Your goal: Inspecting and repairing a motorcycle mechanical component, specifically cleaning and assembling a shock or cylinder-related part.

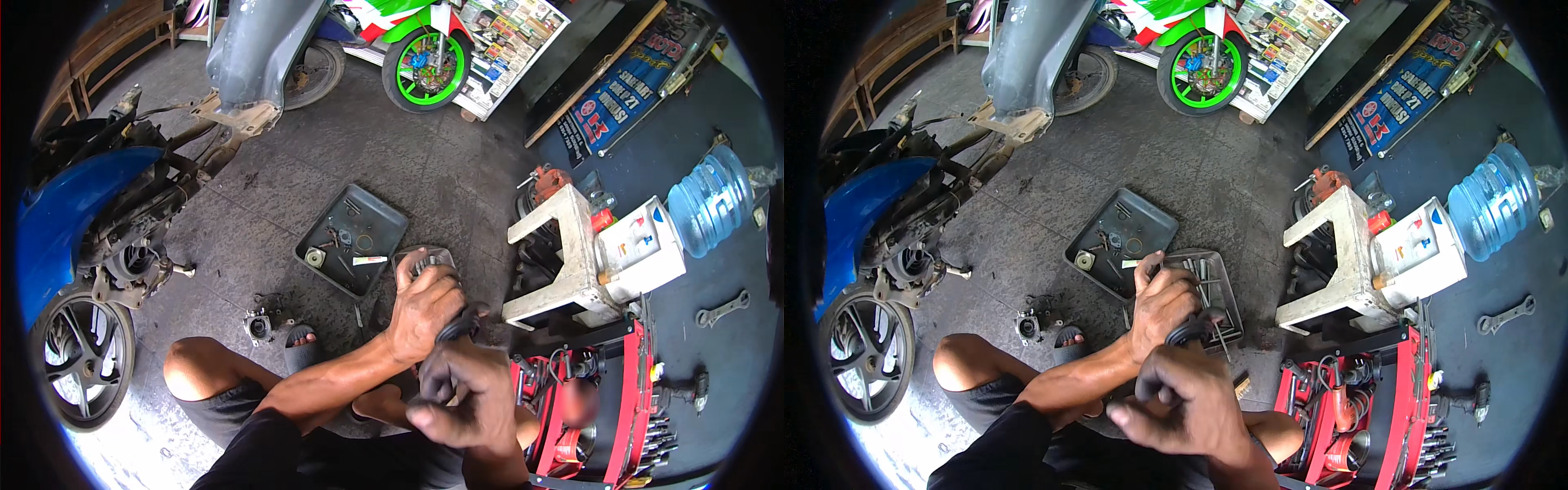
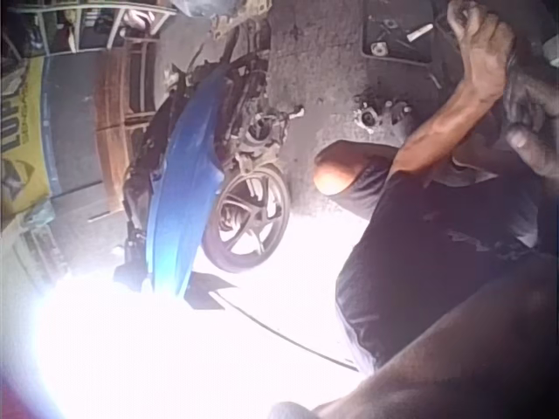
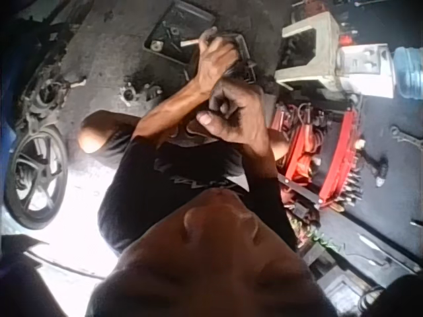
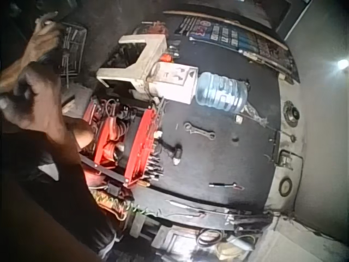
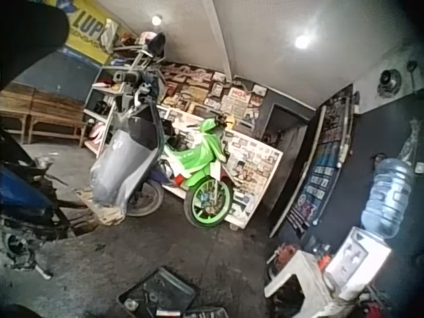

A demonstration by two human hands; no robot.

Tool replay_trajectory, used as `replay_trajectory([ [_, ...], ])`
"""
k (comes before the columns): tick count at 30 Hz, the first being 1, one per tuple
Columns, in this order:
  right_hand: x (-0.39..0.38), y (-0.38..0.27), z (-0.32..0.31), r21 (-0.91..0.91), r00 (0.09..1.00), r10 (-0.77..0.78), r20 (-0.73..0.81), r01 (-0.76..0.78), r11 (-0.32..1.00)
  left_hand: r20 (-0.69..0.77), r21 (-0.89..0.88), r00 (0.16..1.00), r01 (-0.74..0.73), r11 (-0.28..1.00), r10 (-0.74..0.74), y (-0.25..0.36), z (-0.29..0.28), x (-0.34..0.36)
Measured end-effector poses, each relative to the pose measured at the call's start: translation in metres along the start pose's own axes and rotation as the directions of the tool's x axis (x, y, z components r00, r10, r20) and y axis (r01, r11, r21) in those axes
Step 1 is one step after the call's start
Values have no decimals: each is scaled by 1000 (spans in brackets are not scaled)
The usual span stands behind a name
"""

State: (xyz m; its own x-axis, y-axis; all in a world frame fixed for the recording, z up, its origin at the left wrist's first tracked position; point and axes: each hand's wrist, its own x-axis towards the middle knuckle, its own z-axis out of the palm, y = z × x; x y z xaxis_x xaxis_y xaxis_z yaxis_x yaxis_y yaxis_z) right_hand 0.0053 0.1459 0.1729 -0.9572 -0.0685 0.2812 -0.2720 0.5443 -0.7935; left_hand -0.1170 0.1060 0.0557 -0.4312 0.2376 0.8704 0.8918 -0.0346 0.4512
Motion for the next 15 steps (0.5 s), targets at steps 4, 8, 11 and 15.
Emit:
replay_trajectory([
  [4, 12, 0, 3, -177, 995, 96, -12, -97, 979, 28, -26, 999, 43, 999, -42, -10, 11, -1],
  [8, 17, -46, -6, -337, 994, 103, 43, -83, 938, 3, -154, 985, 170, 973, -172, -10, 3, 15],
  [11, -6, -48, -25, -250, 987, -146, -72, 124, 960, -51, -294, 980, 168, 941, -191, -8, 1, 32],
  [15, -29, -41, -27, -80, 925, -1, -380, -32, 996, -55, -459, 982, 135, 878, -179, -10, -12, 38],
])
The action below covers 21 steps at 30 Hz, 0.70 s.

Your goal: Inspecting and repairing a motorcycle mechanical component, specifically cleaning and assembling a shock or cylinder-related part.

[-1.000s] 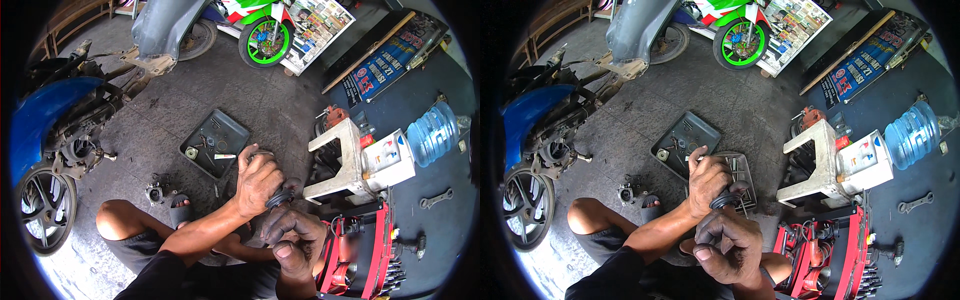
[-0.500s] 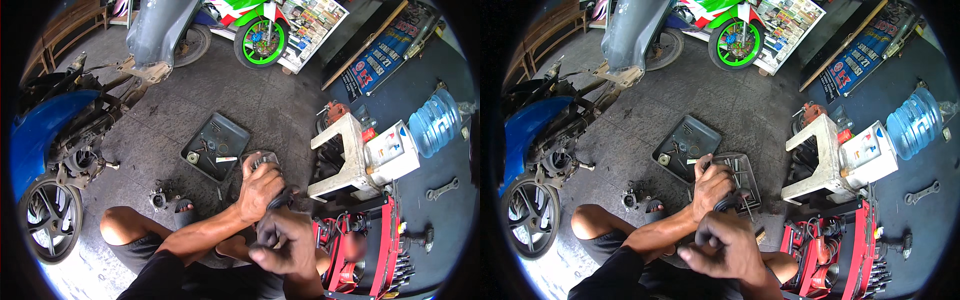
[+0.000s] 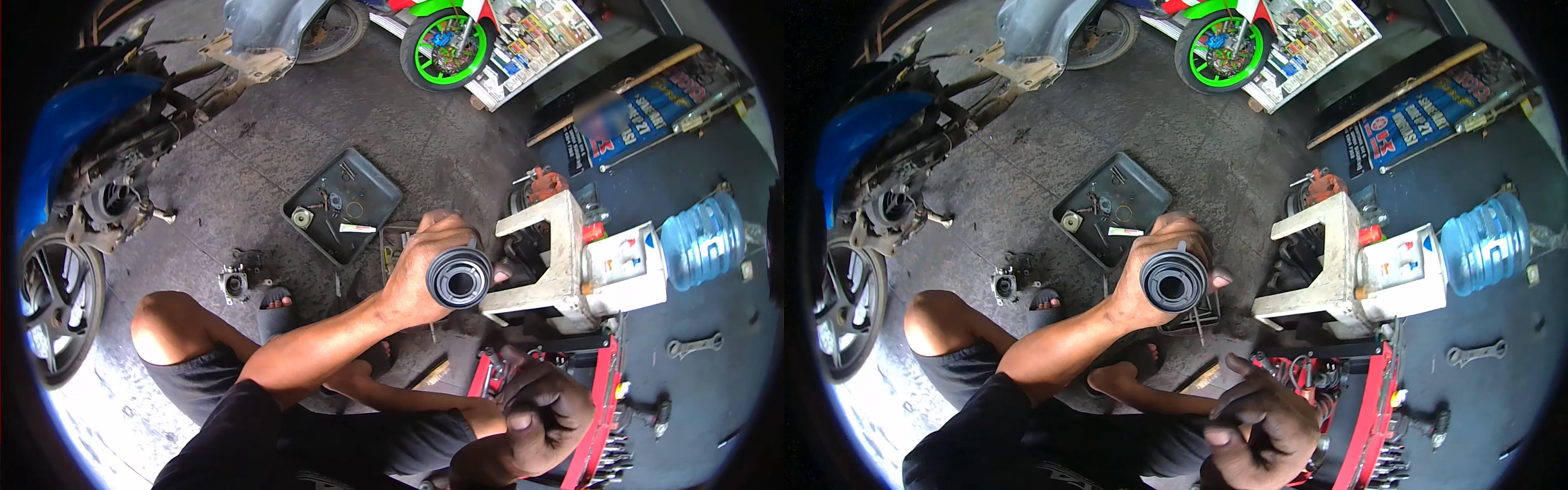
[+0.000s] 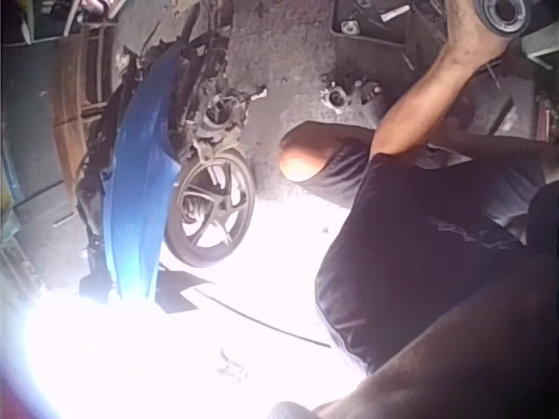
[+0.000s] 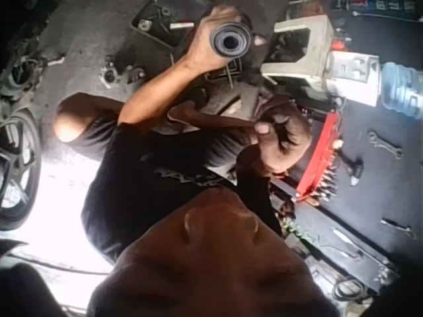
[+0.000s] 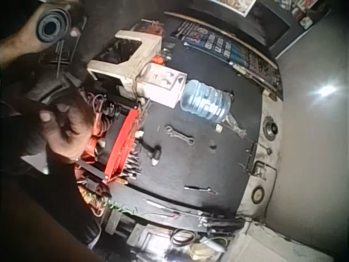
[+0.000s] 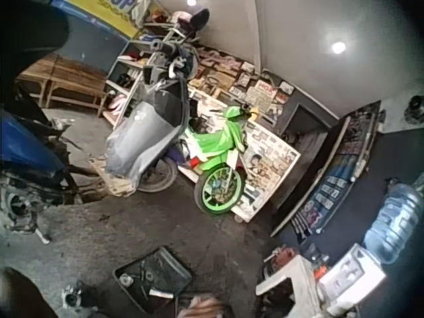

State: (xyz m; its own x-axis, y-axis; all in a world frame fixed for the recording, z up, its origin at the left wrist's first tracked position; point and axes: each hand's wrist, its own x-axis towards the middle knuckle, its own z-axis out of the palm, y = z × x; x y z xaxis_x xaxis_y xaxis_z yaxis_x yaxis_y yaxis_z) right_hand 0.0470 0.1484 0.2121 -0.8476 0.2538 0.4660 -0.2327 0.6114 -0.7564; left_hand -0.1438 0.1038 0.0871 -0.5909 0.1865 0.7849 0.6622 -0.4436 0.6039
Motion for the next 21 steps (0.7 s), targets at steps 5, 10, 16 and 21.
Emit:
replay_trajectory([
  [5, -6, 28, -14, -88, 996, 42, 83, -35, 995, -144, -97, 989, -26, 995, 11, 4, 0, 4],
  [10, -11, 36, -20, -114, 991, 126, 49, -120, 986, -194, -172, 981, -57, 984, 23, 9, 4, 5],
  [16, -12, 34, -10, -75, 987, 155, 38, -152, 986, -204, -210, 979, -15, 978, -29, 10, 0, -4],
  [21, -12, 50, -13, -100, 984, 166, 58, -160, 982, -191, -253, 966, 124, 959, -175, 1, -1, -15],
])
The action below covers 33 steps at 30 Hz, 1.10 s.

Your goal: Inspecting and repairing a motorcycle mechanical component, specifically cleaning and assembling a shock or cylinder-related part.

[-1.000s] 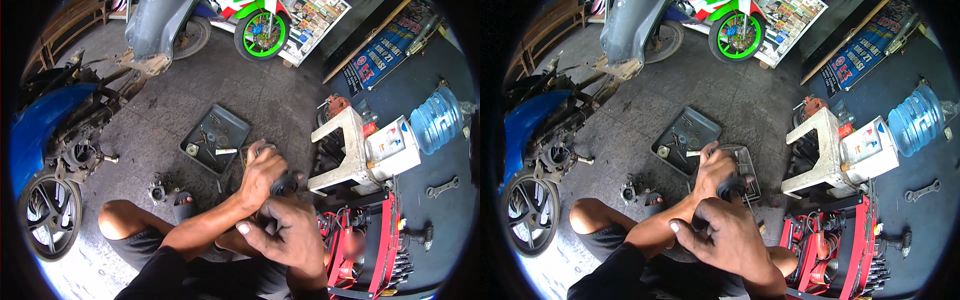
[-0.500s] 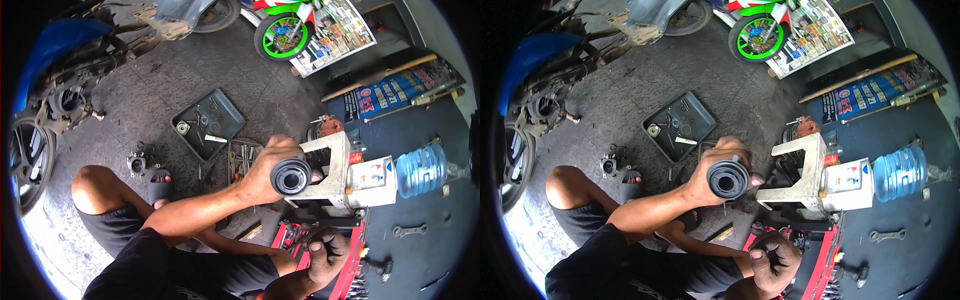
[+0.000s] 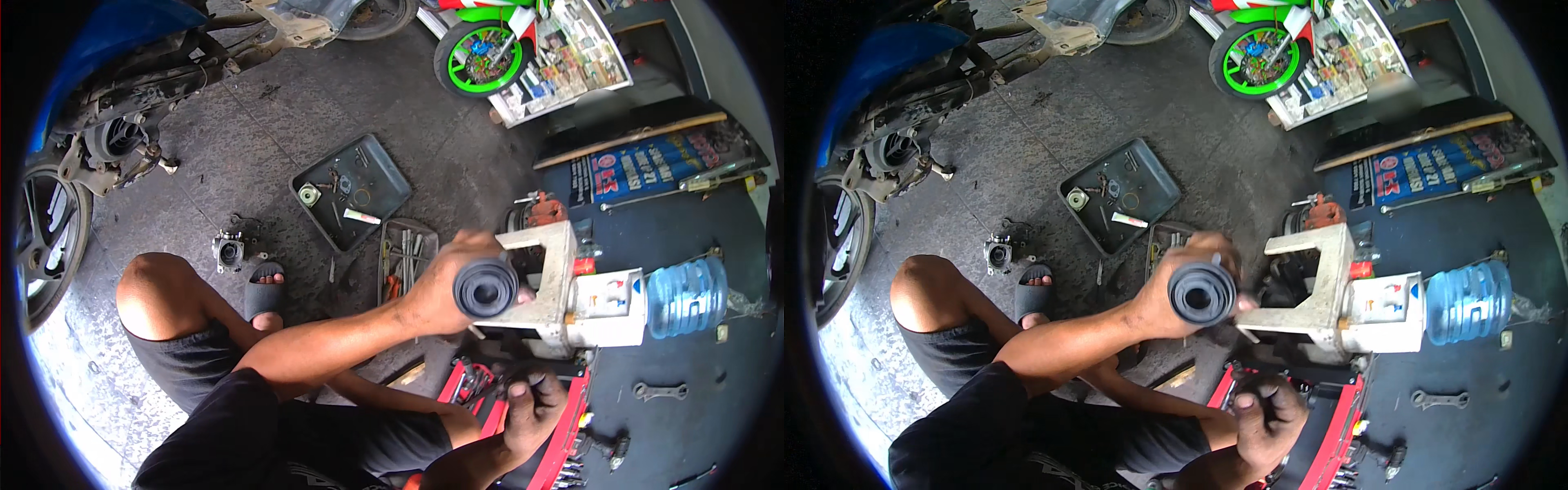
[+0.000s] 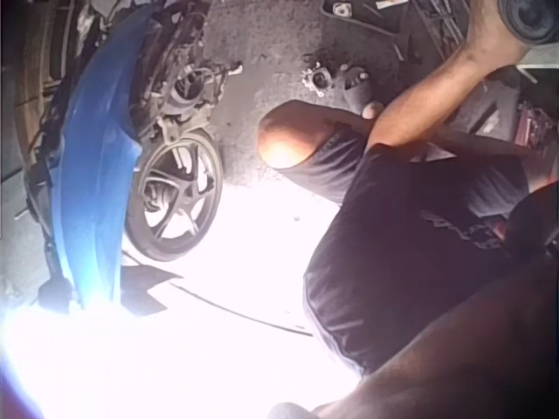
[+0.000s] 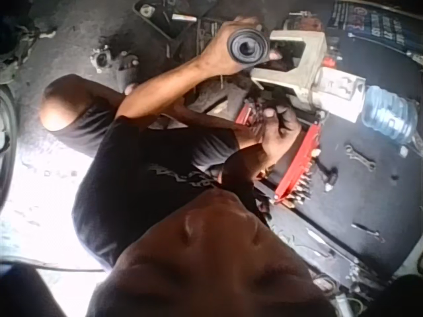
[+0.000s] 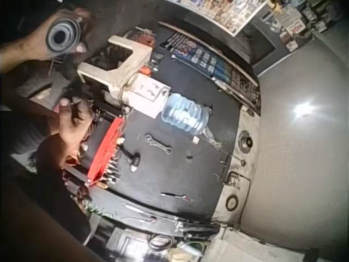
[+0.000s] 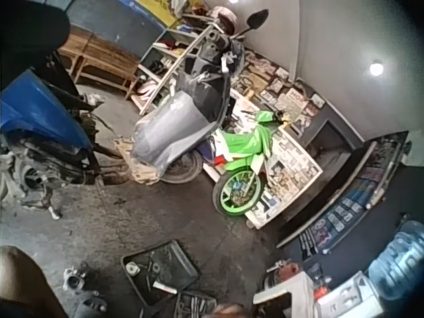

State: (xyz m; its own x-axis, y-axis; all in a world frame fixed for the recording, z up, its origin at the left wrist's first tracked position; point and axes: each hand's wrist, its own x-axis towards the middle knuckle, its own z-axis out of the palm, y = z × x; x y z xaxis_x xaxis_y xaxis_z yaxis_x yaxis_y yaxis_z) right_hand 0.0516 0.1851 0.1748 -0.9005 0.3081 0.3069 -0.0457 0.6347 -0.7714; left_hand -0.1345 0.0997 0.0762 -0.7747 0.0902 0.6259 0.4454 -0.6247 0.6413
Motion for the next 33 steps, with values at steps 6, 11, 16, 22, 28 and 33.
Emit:
replay_trajectory([
  [6, 33, 93, 25, 27, 924, 368, -106, -367, 930, -235, 248, 886, 452, 857, -399, 7, -49, 10],
  [11, -10, 278, 143, -134, 700, 690, 185, -677, 723, -310, 426, 877, 474, 771, -368, 8, -81, -12],
  [16, -77, 362, 260, -313, 731, 676, 96, -622, 717, -374, 423, 791, 610, 670, -484, 15, -81, -40],
  [22, -46, 403, 239, -201, 752, 456, -476, -598, 776, -421, 395, 785, 610, 687, -455, 10, -88, -51],
  [28, 20, 422, 196, -262, 786, 520, -334, -607, 750, -392, 329, 786, 604, 726, -477, -18, -79, -56],
  [33, 65, 479, 219, -636, 883, 467, -38, -382, 671, -212, 518, 800, 579, 629, -561, -29, -85, -51],
])
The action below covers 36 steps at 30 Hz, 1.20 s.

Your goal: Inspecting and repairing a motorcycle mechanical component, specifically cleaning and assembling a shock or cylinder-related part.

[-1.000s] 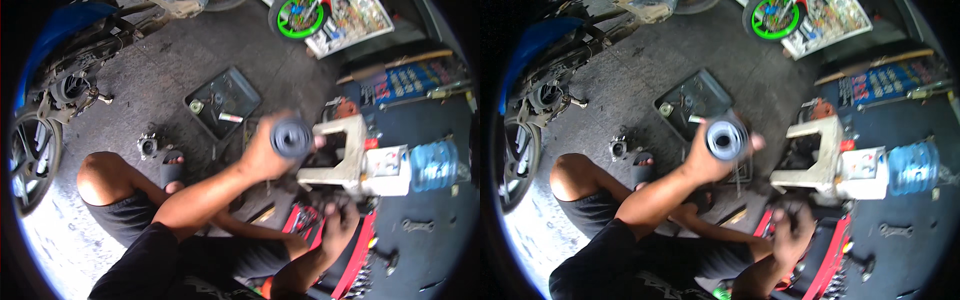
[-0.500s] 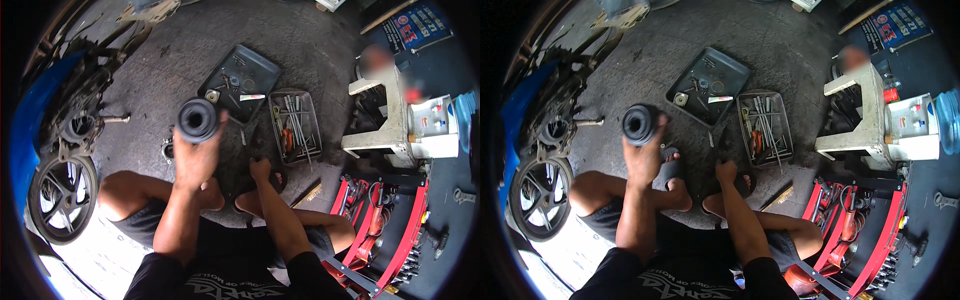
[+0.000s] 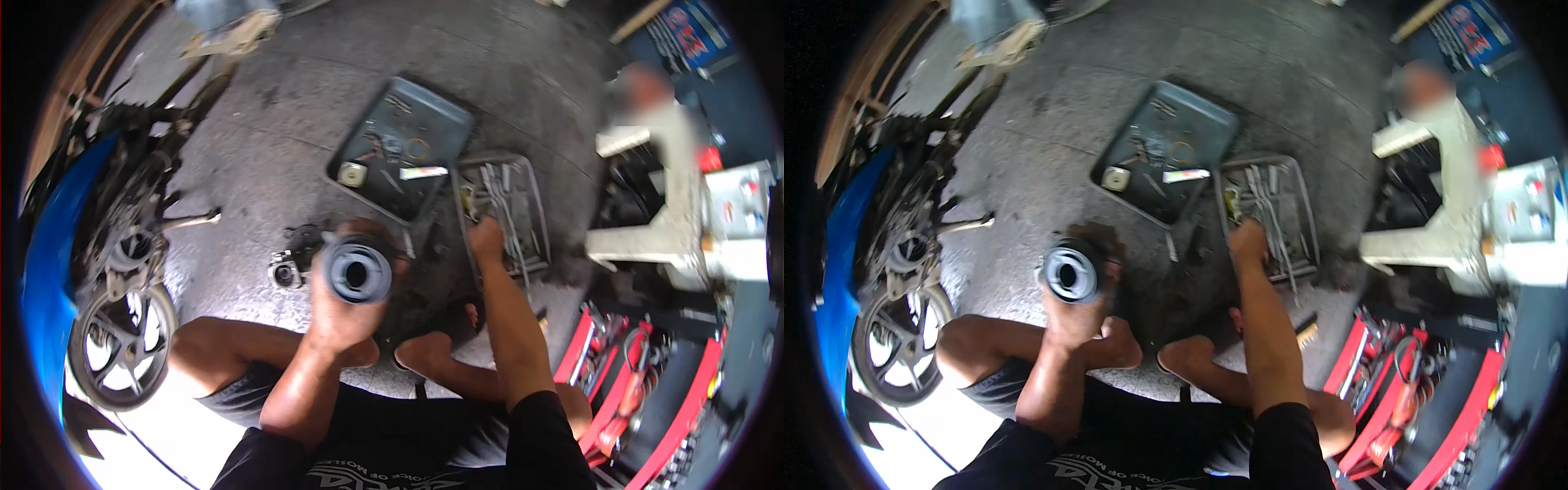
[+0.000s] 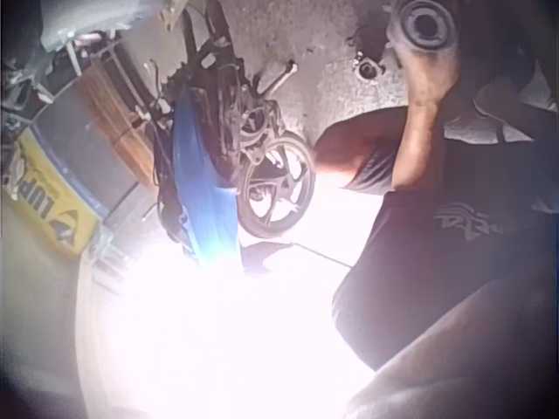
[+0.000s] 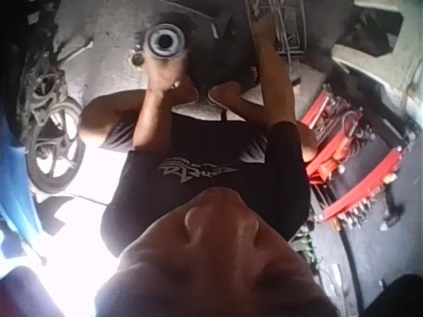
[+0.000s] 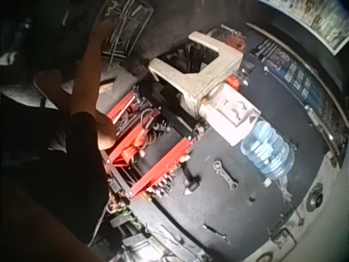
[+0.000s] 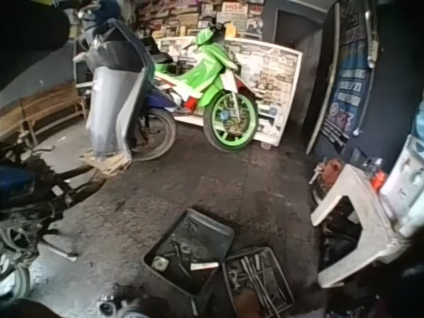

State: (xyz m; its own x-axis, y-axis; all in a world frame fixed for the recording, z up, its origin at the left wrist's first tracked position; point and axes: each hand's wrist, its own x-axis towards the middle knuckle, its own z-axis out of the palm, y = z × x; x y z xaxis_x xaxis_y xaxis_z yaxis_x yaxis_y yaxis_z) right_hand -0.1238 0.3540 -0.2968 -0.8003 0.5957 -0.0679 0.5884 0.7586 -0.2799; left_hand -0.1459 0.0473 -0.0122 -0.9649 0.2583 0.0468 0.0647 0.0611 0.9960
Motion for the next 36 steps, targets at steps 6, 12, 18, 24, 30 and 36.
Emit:
replay_trajectory([
  [6, 17, -1, 1, -265, 959, -186, 213, 240, 934, 99, -92, 965, -235, 968, 243, 1, 4, 29],
  [12, 11, 14, -1, -309, 941, -236, 244, 306, 900, 78, 3, 859, -508, 861, 506, 27, 0, 58],
  [18, -20, -9, -59, 48, 947, -320, -14, 320, 946, 34, -34, 818, -573, 819, 574, 46, -2, 64],
  [24, -55, -95, -251, 855, 986, -26, -167, 158, 494, 37, -171, 775, -617, 768, 631, 64, -8, 52],
  [30, -192, -200, -405, 665, 636, -228, -737, 743, -78, -11, -301, 680, -701, 646, 733, 88, -3, 38],
  [36, -232, -245, -405, 273, 348, -388, -854, 933, 235, -49, -244, 687, -712, 659, 725, 99, -6, 18],
])
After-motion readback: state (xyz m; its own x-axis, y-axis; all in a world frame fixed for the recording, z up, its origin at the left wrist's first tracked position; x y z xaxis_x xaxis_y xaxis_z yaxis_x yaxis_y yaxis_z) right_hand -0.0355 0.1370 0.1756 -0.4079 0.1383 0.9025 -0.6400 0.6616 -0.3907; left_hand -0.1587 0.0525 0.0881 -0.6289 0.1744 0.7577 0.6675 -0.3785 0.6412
